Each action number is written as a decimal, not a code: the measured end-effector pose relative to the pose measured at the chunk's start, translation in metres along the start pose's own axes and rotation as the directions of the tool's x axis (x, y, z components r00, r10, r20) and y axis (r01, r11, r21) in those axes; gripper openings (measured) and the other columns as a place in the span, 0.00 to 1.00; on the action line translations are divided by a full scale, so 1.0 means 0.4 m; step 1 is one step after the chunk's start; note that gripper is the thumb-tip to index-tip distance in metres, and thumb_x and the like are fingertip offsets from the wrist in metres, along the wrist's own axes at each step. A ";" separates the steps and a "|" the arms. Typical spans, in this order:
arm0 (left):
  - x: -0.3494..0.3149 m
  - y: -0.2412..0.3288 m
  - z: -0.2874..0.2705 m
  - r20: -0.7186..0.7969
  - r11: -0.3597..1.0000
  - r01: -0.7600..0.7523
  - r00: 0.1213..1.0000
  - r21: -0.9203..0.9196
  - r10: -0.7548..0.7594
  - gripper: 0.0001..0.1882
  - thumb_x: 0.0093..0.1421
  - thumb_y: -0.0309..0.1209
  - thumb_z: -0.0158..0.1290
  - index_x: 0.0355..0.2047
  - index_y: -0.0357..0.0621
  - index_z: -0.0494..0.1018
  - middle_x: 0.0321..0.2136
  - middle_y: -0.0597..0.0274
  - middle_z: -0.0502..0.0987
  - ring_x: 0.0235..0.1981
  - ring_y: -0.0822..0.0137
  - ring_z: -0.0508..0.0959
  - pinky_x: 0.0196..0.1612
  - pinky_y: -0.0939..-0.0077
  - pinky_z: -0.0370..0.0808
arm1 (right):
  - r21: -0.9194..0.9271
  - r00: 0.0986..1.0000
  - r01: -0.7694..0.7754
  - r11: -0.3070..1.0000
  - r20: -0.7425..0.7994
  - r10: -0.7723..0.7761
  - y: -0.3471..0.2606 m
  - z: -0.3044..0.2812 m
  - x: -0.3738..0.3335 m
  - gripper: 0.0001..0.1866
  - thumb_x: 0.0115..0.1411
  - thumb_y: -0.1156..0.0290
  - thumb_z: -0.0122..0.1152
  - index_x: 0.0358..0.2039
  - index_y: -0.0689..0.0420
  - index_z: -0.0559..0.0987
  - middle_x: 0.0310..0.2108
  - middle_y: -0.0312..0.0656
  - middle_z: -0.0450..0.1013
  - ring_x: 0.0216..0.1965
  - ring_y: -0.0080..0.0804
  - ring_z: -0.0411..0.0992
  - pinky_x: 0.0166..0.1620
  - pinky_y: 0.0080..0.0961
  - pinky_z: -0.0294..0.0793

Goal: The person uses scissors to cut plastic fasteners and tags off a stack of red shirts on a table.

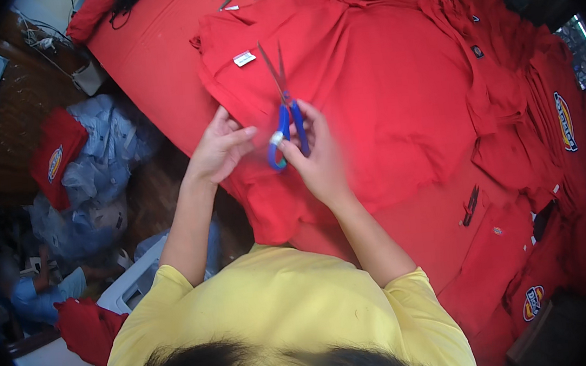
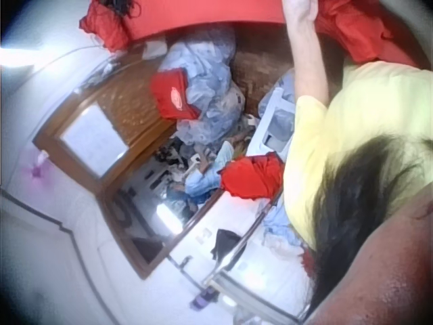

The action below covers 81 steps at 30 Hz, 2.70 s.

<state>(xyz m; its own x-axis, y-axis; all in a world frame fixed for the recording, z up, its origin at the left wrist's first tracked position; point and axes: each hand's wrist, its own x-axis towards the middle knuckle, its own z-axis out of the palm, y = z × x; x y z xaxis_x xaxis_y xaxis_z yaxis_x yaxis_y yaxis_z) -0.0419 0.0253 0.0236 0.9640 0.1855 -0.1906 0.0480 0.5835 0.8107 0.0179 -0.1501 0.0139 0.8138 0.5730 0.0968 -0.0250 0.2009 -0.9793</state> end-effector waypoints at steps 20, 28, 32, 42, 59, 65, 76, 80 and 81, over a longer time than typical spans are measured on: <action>0.200 0.130 -0.220 -0.236 0.861 -0.508 0.836 0.009 0.496 0.08 0.57 0.19 0.51 0.35 0.43 0.69 0.32 0.60 0.75 0.33 0.68 0.76 0.40 0.75 0.75 | 0.202 0.987 -0.127 0.971 0.124 0.104 -0.022 -0.027 -0.022 0.27 0.58 0.84 0.49 0.58 0.63 0.58 0.43 0.46 0.68 0.49 0.35 0.70 0.49 0.25 0.71; 0.183 0.163 -0.201 0.188 0.174 -0.336 0.808 0.926 0.559 0.29 0.57 0.42 0.55 0.56 0.41 0.65 0.58 0.51 0.62 0.61 0.54 0.59 0.61 0.57 0.57 | 0.091 0.981 -0.175 0.980 -0.073 0.182 -0.087 -0.094 -0.155 0.26 0.58 0.84 0.50 0.57 0.63 0.60 0.43 0.47 0.68 0.44 0.36 0.74 0.46 0.29 0.76; 0.068 -0.069 -0.133 0.279 -0.259 -0.201 0.908 0.945 0.314 0.31 0.60 0.50 0.46 0.61 0.51 0.60 0.64 0.54 0.52 0.66 0.57 0.49 0.65 0.54 0.47 | 0.041 0.963 -0.268 0.962 0.046 0.266 -0.065 -0.067 -0.226 0.29 0.56 0.83 0.52 0.59 0.61 0.59 0.42 0.46 0.69 0.44 0.33 0.73 0.47 0.28 0.74; -0.079 -0.104 -0.371 -0.286 -0.256 0.459 0.814 0.851 0.506 0.38 0.63 0.57 0.34 0.65 0.45 0.48 0.67 0.55 0.43 0.67 0.55 0.43 0.65 0.45 0.38 | -0.550 0.749 0.465 0.694 0.662 0.023 0.074 0.046 -0.204 0.28 0.53 0.76 0.56 0.56 0.58 0.64 0.33 0.45 0.67 0.36 0.42 0.69 0.38 0.36 0.68; -0.211 -0.195 -0.126 -0.292 0.524 0.139 0.930 0.841 0.223 0.17 0.55 0.39 0.59 0.30 0.36 0.71 0.20 0.59 0.75 0.21 0.68 0.75 0.28 0.75 0.73 | 0.149 0.542 0.410 0.900 -0.833 -0.108 -0.029 -0.732 -0.185 0.17 0.54 0.83 0.58 0.46 0.62 0.70 0.40 0.42 0.70 0.42 0.33 0.69 0.53 0.31 0.67; -0.279 -0.190 -0.124 -0.314 0.856 0.234 0.945 0.461 -0.090 0.10 0.53 0.30 0.60 0.28 0.41 0.69 0.20 0.71 0.72 0.22 0.81 0.71 0.26 0.86 0.69 | -0.015 0.533 0.183 0.983 -0.839 -0.112 0.030 -0.618 -0.393 0.21 0.58 0.81 0.55 0.51 0.65 0.61 0.37 0.46 0.68 0.38 0.35 0.73 0.43 0.28 0.76; -0.359 -0.190 -0.108 0.036 0.746 0.145 0.975 0.650 -0.220 0.12 0.55 0.30 0.58 0.37 0.36 0.77 0.43 0.57 0.73 0.45 0.69 0.71 0.47 0.74 0.68 | -0.165 0.960 -0.125 0.978 -0.268 0.078 -0.010 -0.111 -0.402 0.28 0.59 0.82 0.51 0.60 0.65 0.57 0.42 0.47 0.69 0.44 0.35 0.73 0.45 0.30 0.75; -0.374 -0.082 -0.058 -0.010 0.800 0.509 0.845 0.318 -0.534 0.10 0.56 0.32 0.58 0.34 0.38 0.78 0.32 0.64 0.76 0.35 0.72 0.74 0.40 0.79 0.70 | -0.598 0.942 0.208 0.774 0.335 0.006 -0.075 0.062 -0.329 0.34 0.51 0.83 0.57 0.60 0.63 0.60 0.41 0.52 0.67 0.43 0.47 0.70 0.44 0.34 0.71; -0.376 -0.072 -0.049 0.065 0.897 0.410 0.903 0.167 -0.425 0.11 0.57 0.31 0.57 0.37 0.37 0.76 0.30 0.66 0.78 0.32 0.74 0.75 0.38 0.81 0.70 | -0.646 0.888 0.332 0.687 0.459 0.002 -0.088 0.099 -0.300 0.35 0.49 0.83 0.59 0.59 0.63 0.61 0.39 0.54 0.66 0.41 0.51 0.70 0.43 0.36 0.70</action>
<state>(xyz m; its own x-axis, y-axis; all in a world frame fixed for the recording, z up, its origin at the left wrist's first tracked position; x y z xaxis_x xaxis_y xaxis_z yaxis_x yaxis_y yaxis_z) -0.1936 -0.0038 0.0181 0.8670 -0.1323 -0.4804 0.4820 0.4672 0.7412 -0.1021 -0.1945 0.0439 0.4564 0.8743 0.1653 0.6281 -0.1850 -0.7558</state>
